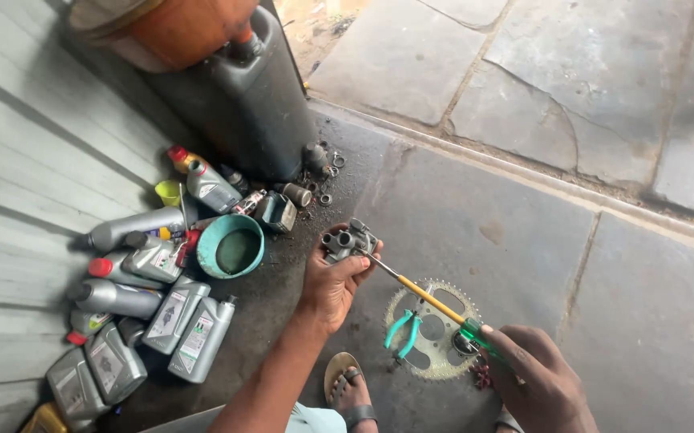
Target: Using a screwdriver and hands to disassemble and inspect a motorcycle carburetor.
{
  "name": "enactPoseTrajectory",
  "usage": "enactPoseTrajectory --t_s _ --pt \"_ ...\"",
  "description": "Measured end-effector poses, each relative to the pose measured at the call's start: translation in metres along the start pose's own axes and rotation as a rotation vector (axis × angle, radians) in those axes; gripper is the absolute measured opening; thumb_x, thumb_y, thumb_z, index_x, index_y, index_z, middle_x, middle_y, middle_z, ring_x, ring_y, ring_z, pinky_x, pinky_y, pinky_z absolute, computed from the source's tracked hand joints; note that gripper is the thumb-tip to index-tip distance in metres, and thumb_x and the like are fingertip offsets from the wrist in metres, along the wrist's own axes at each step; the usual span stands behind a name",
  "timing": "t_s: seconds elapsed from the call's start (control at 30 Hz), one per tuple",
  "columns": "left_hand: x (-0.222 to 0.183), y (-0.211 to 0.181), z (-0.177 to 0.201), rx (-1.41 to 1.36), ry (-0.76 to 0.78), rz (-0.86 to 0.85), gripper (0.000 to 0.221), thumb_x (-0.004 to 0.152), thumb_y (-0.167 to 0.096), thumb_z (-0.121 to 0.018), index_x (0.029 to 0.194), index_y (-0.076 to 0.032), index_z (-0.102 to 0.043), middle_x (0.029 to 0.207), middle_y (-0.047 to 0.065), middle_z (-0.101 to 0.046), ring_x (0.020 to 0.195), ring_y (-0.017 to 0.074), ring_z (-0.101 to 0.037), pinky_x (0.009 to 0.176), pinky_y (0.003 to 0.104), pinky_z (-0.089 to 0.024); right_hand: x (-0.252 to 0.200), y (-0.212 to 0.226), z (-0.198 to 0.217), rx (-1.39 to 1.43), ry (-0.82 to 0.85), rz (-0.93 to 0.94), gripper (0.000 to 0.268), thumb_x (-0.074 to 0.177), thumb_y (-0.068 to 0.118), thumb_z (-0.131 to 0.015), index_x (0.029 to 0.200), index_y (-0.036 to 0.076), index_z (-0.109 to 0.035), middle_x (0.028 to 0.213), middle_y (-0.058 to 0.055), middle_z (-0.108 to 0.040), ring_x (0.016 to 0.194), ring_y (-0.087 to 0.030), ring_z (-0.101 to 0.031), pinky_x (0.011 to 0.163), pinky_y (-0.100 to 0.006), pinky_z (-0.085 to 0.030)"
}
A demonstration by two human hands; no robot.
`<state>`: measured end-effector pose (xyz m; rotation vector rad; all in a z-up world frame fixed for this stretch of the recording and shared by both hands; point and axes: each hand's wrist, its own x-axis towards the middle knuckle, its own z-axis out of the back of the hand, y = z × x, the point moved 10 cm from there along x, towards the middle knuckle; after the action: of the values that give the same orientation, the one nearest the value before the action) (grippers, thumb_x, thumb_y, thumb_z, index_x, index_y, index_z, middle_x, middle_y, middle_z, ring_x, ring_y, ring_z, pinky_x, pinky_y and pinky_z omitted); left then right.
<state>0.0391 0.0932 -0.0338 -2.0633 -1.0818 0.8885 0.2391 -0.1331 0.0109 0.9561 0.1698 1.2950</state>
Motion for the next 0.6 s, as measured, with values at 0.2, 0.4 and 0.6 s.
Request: enactPoseTrajectory --t_s 0.2,0.4,0.6 --pt "-0.002 0.006 0.0 0.069 -0.011 0.008 0.055 0.081 0.014 -0.062 0.128 -0.009 -0.049 0.116 0.015 -0.064 0.113 0.0286 -0.07 0.094 0.032 -0.065 0.001 0.004 0.0 0.071 0.104 -0.045 0.046 0.076 0.007 -0.079 0.122 0.011 -0.072 0.11 -0.01 -0.071 0.09 -0.019 -0.078 0.07 -0.032 -0.064" --pt "-0.004 0.014 -0.002 0.103 -0.013 0.027 0.055 0.082 0.014 -0.063 0.129 -0.009 -0.047 0.117 0.015 -0.065 0.114 0.0286 -0.07 0.095 0.033 -0.064 0.005 -0.003 -0.005 0.097 0.259 -0.3 0.052 0.077 0.014 -0.078 0.129 0.015 -0.071 0.114 -0.009 -0.072 0.086 -0.019 -0.076 0.066 -0.032 -0.064" --pt "-0.002 0.017 -0.005 0.114 0.011 0.036 0.055 0.083 0.014 -0.062 0.13 -0.009 -0.047 0.117 0.015 -0.065 0.114 0.0283 -0.07 0.095 0.034 -0.064 -0.014 -0.036 -0.021 0.122 0.468 -0.716 0.045 0.091 0.031 -0.076 0.133 0.016 -0.071 0.097 -0.007 -0.081 0.084 -0.018 -0.074 0.064 -0.034 -0.06"
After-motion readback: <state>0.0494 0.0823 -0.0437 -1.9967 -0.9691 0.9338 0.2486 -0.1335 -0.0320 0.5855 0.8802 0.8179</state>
